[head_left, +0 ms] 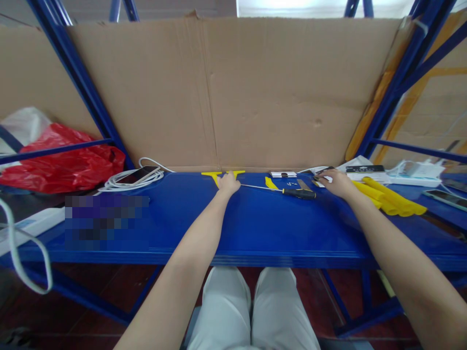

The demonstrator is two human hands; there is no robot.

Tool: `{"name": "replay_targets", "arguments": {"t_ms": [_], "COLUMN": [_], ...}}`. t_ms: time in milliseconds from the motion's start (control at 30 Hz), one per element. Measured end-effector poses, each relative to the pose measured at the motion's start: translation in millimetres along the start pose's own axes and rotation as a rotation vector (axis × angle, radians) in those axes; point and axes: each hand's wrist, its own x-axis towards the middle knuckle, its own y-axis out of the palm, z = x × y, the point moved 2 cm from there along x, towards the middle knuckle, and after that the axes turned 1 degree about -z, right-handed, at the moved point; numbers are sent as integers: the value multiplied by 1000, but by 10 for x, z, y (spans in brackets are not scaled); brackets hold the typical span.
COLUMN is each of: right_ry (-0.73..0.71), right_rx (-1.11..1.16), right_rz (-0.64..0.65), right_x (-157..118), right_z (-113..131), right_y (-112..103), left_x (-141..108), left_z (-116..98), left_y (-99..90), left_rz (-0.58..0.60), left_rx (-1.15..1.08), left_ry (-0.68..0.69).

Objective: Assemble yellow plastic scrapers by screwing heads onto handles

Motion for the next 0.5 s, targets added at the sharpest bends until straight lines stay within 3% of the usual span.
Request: {"name": "replay_targets", "arguments": {"t_ms": [200, 500], "right_ry": [-54, -44], "right_rx": [59, 84], "right_rz": [-1, 16], "right_x": [11, -3], "right_z": [19, 53], "right_y": [8, -7], "left_x": [58, 134], "left_z": [21, 8], "left_y": [25, -14], "left_rz": [-72, -126], "left_rx": [-164, -579], "left_ry": [-76, -223]}}
